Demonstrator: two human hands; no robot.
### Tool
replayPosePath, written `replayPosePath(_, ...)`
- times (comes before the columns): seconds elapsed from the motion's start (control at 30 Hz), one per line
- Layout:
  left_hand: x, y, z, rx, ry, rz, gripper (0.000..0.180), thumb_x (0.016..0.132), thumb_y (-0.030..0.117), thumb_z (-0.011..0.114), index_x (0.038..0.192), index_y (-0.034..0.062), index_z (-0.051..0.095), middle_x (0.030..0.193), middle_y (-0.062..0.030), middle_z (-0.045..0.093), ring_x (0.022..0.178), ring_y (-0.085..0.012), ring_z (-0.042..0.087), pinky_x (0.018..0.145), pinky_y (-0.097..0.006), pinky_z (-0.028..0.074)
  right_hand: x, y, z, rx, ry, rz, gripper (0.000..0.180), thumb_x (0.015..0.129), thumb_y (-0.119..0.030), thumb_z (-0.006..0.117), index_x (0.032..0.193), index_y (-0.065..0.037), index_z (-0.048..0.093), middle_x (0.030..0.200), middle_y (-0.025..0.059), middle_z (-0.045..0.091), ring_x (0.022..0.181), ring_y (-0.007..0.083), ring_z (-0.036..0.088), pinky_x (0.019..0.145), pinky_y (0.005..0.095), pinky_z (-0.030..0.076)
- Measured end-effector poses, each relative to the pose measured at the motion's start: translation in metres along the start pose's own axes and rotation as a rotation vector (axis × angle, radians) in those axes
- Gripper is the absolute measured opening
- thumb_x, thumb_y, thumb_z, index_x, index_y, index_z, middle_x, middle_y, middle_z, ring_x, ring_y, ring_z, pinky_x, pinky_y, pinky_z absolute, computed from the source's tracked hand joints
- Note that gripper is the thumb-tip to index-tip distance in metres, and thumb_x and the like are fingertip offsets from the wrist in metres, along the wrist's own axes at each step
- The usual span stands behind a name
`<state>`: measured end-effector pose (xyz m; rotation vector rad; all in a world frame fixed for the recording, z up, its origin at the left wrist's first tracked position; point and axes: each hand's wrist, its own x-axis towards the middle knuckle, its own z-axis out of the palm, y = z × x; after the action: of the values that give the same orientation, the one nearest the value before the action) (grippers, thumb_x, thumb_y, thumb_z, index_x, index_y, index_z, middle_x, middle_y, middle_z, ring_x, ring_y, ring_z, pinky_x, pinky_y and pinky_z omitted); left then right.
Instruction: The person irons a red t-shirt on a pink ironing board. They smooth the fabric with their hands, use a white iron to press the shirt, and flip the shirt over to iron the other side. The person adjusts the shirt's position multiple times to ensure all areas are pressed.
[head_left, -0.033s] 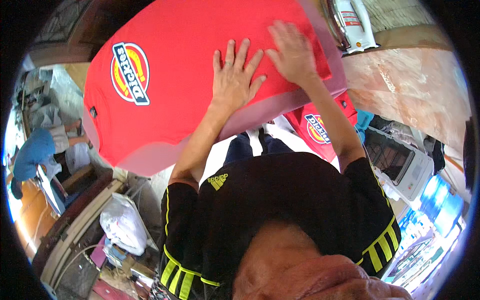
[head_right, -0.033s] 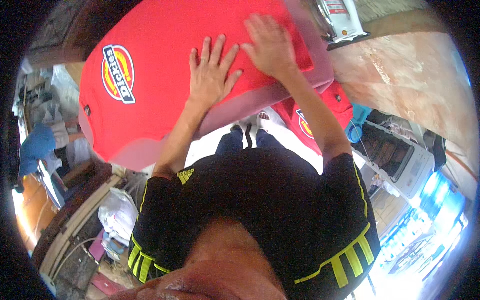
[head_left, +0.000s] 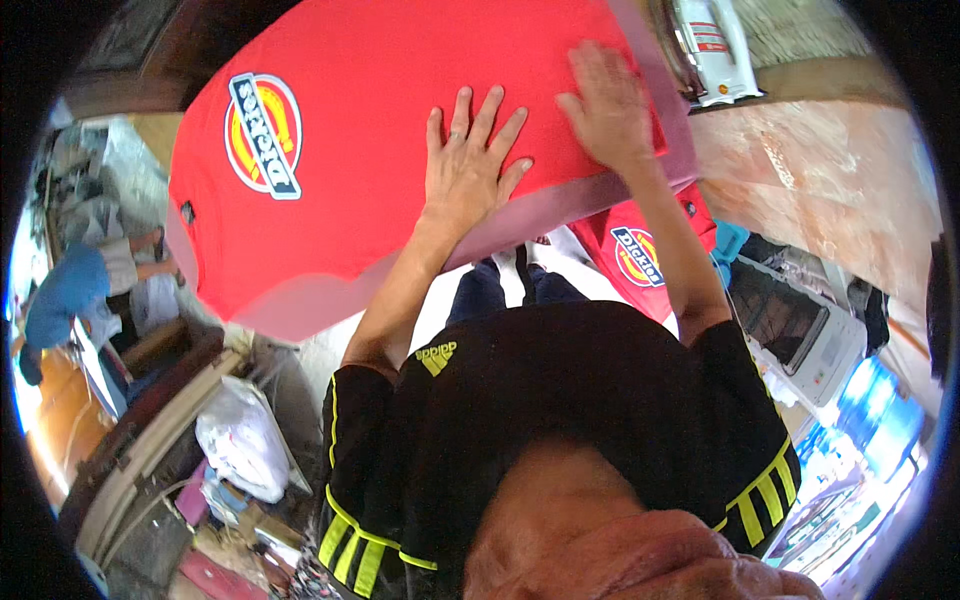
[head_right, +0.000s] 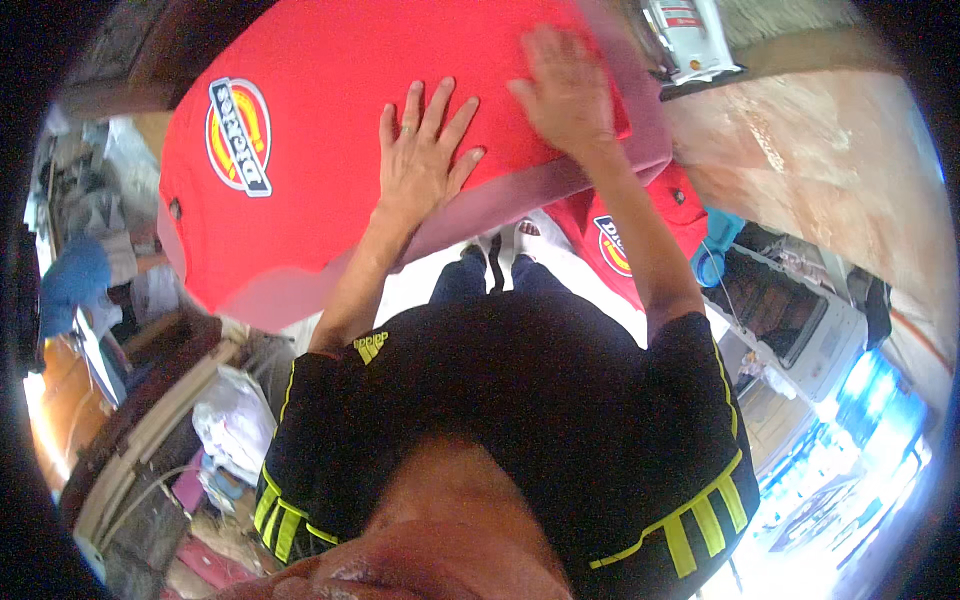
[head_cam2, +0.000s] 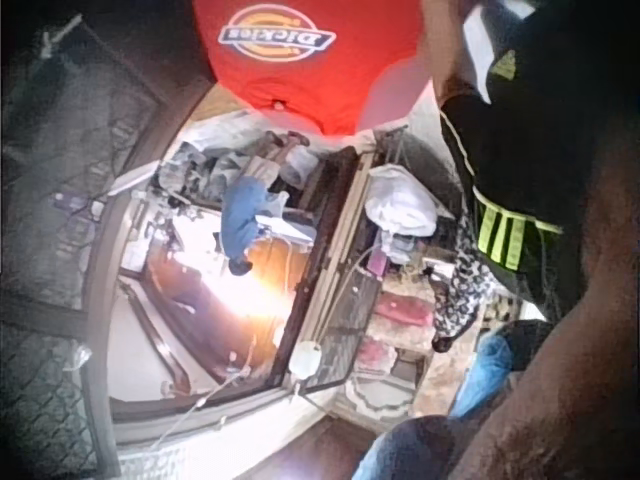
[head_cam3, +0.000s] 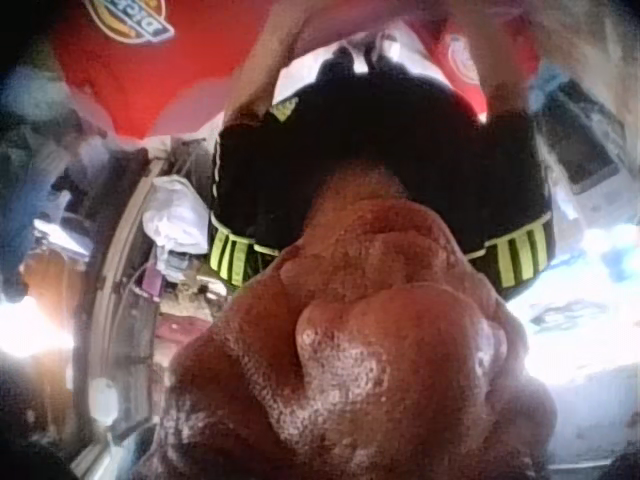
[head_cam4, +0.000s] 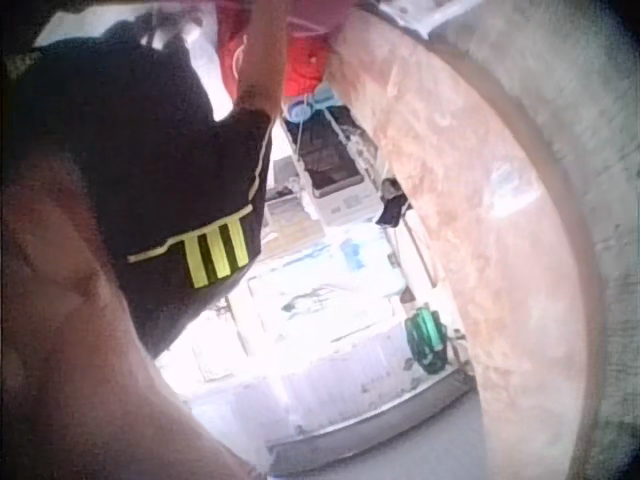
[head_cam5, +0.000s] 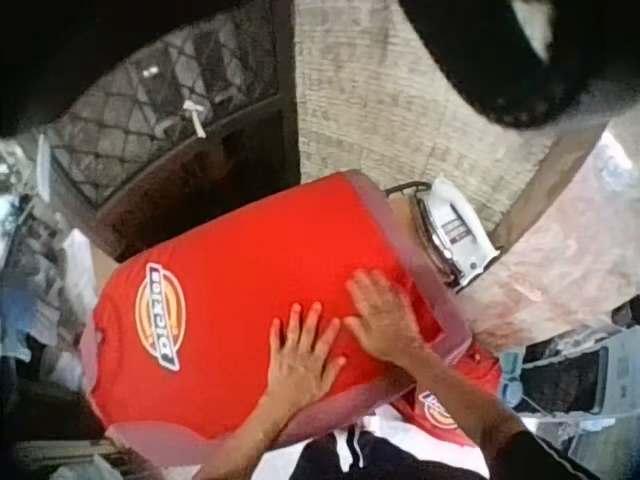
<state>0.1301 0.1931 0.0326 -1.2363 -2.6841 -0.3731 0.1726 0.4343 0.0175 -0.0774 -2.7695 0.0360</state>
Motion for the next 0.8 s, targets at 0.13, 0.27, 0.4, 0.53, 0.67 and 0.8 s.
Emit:
replayPosePath(0.13,-0.084,-0.011,-0.029,0.044,0.002,-0.311,0.058,0.095,0.048,0.056,0.147,0.0228,0.050,0.160,-0.0076,0.033,0.147,-0.0379,0.028,0.115,-0.063,0.019,-0.050,0.052,-0.008,-0.072,0.098,0.082,0.063,0.096,-0.045,0.058,0.143,-0.004,0.049,0.146,0.0214,0.049,0.138,0.0390,0.043,0.112,0.0537,0.035)
replayPosePath(0.27,-0.158,-0.042,-0.039,0.181,0.137,-0.683,0.059,0.097,0.047,0.054,0.148,0.0190,0.048,0.159,-0.0151,0.032,0.147,-0.0425,0.024,0.115,-0.061,0.018,-0.084,0.056,-0.033,0.044,0.182,0.123,0.057,0.095,-0.035,0.066,0.138,0.000,0.053,0.132,0.0259,0.055,0.124,0.0426,0.052,0.104,0.0506,0.042)
replayPosePath(0.4,-0.201,-0.077,-0.043,0.189,0.397,-1.078,0.079,0.090,0.053,0.063,0.149,0.0053,0.040,0.154,-0.0249,0.033,0.142,-0.0475,0.028,0.112,-0.062,0.023,-0.078,0.059,-0.035,0.195,0.094,0.198,0.058,0.091,-0.033,0.072,0.134,0.001,0.054,0.117,0.0254,0.062,0.111,0.0424,0.060,0.093,0.0480,0.048)
replayPosePath(0.53,-0.200,-0.103,-0.053,0.155,0.530,-1.302,0.105,0.078,0.062,0.073,0.150,-0.0030,0.032,0.152,-0.0290,0.033,0.136,-0.0483,0.036,0.106,-0.062,0.034,-0.058,0.072,-0.039,0.408,-0.080,0.320,0.055,0.084,-0.034,0.079,0.123,0.001,0.061,0.106,0.0243,0.066,0.098,0.0407,0.065,0.086,0.0443,0.052)
replayPosePath(0.67,-0.187,-0.169,-0.040,0.418,0.705,-1.443,0.108,0.073,0.056,0.079,0.148,-0.0051,0.031,0.149,-0.0364,0.028,0.130,-0.0547,0.039,0.103,-0.061,0.040,-0.059,0.095,-0.024,0.430,-0.073,0.342,0.056,0.078,-0.036,0.083,0.114,0.002,0.064,0.089,0.0159,0.066,0.080,0.0293,0.065,0.077,0.0401,0.052)
replayPosePath(0.8,-0.211,-0.224,-0.061,0.180,0.888,-1.508,0.115,0.067,0.036,0.088,0.151,-0.0034,0.021,0.147,-0.0384,0.028,0.128,-0.0556,0.041,0.107,-0.055,0.041,-0.055,0.094,-0.016,0.380,-0.106,0.241,0.041,0.079,-0.028,0.079,0.106,0.000,0.067,0.084,0.0159,0.069,0.078,0.0310,0.066,0.073,0.0411,0.052)
